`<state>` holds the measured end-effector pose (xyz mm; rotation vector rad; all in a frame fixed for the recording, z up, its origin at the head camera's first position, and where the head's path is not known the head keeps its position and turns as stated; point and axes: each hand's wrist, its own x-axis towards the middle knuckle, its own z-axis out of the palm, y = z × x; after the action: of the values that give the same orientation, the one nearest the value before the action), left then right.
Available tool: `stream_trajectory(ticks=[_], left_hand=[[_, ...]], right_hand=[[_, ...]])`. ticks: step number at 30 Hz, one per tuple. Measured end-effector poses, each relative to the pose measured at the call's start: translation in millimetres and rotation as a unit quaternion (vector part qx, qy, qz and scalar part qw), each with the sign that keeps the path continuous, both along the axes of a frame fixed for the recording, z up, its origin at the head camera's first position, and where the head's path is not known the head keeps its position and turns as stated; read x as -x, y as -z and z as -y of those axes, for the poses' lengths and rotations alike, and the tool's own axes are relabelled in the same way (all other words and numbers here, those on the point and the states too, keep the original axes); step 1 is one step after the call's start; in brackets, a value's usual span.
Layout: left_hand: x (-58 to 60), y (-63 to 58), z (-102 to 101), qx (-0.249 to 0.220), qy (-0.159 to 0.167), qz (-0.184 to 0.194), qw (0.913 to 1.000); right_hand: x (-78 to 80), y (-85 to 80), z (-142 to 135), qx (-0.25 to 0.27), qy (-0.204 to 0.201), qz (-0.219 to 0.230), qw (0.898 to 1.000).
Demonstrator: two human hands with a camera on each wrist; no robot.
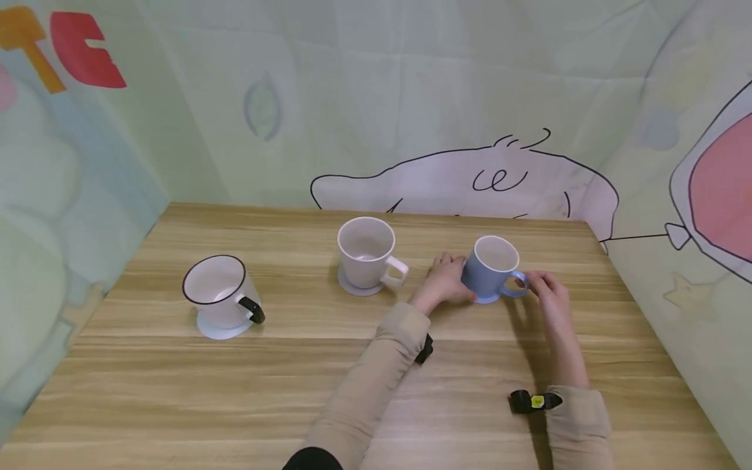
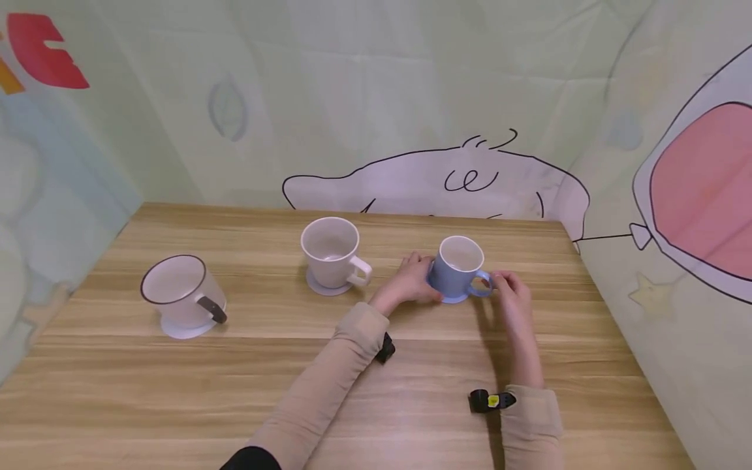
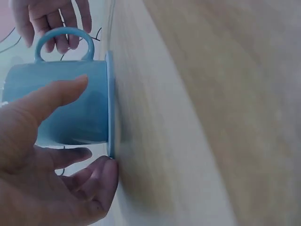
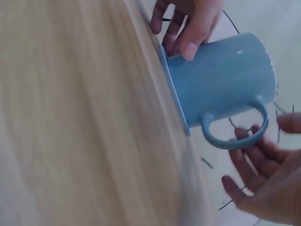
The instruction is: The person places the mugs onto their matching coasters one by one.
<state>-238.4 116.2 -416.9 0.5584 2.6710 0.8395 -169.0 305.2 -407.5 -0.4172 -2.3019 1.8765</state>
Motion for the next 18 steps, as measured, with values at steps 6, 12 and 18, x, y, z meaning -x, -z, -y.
stream_trajectory(ticks=[6, 12, 18], left_hand=[[-8.8, -7.4, -2, 0.010, -0.010, -0.027, 0.9995], [-27.6, -20.1, -1, 0.038, -0.034, -0.054, 0.9973], [-41.4, -26.1, 3, 0.071, -0.034, -0.084, 0.9933]], right_hand=[[-0.1, -13.4, 10, -0.167, 0.075, 0.015, 0.983], [-3.4, -23.4, 20, -0.240, 0.093, -0.020, 0.966], [-9.3, -31.5, 26, -0.260, 0.097, -0.050, 0.959]])
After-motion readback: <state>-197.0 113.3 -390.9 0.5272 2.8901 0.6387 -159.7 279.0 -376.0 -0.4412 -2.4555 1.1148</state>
